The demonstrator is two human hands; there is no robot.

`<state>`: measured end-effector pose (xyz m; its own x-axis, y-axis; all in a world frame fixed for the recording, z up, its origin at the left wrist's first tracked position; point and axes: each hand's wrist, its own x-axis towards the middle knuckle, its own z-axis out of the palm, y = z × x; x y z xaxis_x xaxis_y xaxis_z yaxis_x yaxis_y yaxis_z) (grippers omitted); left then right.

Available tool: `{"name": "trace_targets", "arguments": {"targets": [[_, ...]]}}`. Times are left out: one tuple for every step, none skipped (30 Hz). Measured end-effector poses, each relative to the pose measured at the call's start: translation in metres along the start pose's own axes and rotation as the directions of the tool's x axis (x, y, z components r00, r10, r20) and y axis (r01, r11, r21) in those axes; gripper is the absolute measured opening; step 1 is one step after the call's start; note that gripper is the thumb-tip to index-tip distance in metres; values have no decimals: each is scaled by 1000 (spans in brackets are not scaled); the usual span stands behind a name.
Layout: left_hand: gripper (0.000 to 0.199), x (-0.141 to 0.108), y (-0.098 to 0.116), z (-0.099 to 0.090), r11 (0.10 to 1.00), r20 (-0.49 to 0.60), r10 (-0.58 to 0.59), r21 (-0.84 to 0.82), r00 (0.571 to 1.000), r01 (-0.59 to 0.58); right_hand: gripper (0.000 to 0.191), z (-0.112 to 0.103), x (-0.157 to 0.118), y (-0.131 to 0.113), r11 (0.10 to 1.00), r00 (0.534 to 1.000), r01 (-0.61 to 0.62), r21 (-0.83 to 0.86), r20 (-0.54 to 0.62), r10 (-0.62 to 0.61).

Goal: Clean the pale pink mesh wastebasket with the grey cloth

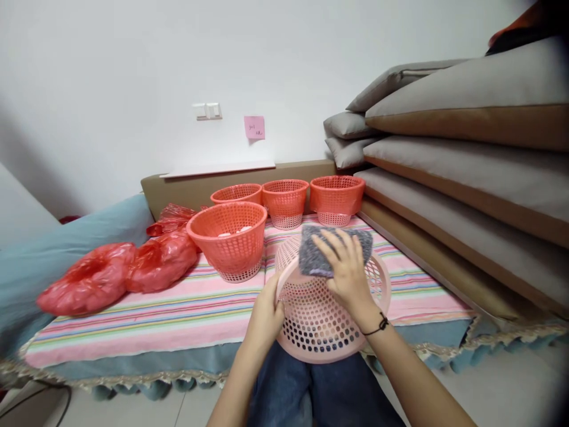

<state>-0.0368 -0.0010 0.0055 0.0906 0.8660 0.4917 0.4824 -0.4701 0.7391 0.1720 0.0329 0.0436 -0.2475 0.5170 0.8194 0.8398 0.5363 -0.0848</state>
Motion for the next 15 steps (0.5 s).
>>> {"name": "trace_targets", "arguments": {"targets": [[74, -2, 0, -2, 1000, -2, -15, -2, 1000, 15, 76, -2, -7, 11, 995, 995, -95, -15, -40, 95], [73, -3, 0, -3, 1000, -7, -28, -6, 1000, 28, 74, -3, -15, 22, 981, 978, -195, -17, -77, 193], [73, -5, -1, -4, 999, -15, -40, -12, 999, 40, 73, -4, -25, 32, 955, 950, -296, -1, -107, 295], [73, -6, -1, -5, 999, -26, -49, -20, 998, 49, 71, -3, -37, 41, 919, 910, -393, 31, -127, 394], [73, -7, -2, -5, 998, -36, -54, -30, 998, 53, 68, -2, -50, 49, 876, 867, -474, 84, -126, 481], [73, -8, -3, -4, 998, -46, -55, -41, 997, 53, 66, 0, -61, 56, 831, 824, -538, 145, -119, 554], [74, -8, -3, -4, 998, -54, -50, -53, 997, 47, 64, 2, -70, 61, 789, 788, -581, 200, -107, 606], [74, -9, -3, -4, 997, -63, -40, -62, 997, 36, 63, 4, -76, 65, 762, 766, -601, 243, -99, 635], [75, -8, -3, -3, 997, -69, -30, -69, 997, 25, 62, 4, -78, 67, 755, 762, -599, 267, -99, 639], [75, -8, -2, -2, 997, -73, -20, -73, 997, 15, 62, 4, -76, 68, 773, 779, -575, 269, -107, 617], [76, -7, -2, -2, 997, -73, -14, -74, 997, 8, 62, 2, -69, 66, 809, 812, -532, 251, -119, 571], [76, -6, -1, -1, 997, -69, -9, -72, 998, 4, 64, -2, -59, 62, 856, 856, -470, 215, -124, 501], [76, -5, 0, -1, 998, -61, -7, -65, 998, 3, 66, -6, -47, 56, 903, 902, -393, 171, -117, 415], [76, -5, 1, 0, 998, -51, -5, -55, 999, 2, 69, -10, -33, 48, 943, 942, -309, 126, -94, 321], [77, -4, 3, 0, 999, -39, -2, -43, 999, 0, 71, -14, -20, 38, 971, 972, -223, 86, -62, 229]]}}
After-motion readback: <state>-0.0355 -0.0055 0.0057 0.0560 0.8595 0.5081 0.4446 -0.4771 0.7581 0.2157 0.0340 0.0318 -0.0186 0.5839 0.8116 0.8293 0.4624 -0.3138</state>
